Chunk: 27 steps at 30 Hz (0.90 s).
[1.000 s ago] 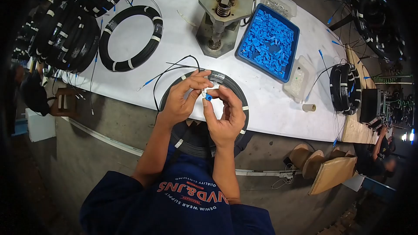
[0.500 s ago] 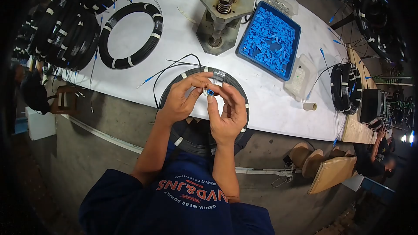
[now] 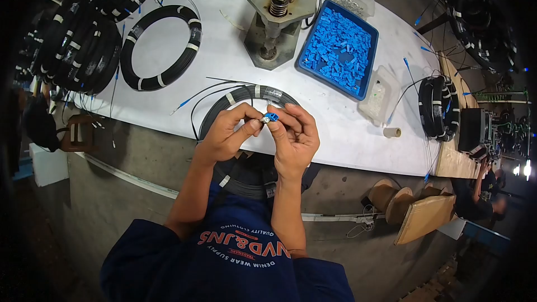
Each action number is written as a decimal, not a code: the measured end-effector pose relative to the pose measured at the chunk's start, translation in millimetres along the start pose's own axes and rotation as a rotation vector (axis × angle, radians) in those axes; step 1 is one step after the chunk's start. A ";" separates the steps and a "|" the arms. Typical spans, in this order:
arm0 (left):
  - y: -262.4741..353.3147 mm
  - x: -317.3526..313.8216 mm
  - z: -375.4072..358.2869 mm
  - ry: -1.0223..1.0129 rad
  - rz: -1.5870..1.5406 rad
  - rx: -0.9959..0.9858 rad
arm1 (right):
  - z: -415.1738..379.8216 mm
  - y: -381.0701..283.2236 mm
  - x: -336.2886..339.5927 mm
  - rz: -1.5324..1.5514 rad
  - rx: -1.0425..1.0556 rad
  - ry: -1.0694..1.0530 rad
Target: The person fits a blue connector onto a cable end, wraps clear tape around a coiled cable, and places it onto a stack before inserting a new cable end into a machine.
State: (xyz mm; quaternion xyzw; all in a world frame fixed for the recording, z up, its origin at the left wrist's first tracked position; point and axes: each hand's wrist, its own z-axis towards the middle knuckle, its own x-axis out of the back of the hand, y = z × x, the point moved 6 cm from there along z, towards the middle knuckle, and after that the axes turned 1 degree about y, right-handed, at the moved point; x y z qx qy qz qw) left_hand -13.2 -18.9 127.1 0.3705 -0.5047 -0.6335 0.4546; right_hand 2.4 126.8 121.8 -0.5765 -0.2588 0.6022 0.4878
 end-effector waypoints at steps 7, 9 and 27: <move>-1.1 -3.0 -1.1 -0.031 -0.001 0.046 | 4.0 8.9 7.5 0.186 -0.048 -0.022; -2.5 -3.8 -1.5 -0.034 -0.037 0.061 | 4.3 11.8 10.4 0.178 -0.049 -0.031; -14.8 -12.8 -4.8 -0.158 -0.417 0.299 | 2.0 12.0 -3.3 0.110 -0.107 -0.186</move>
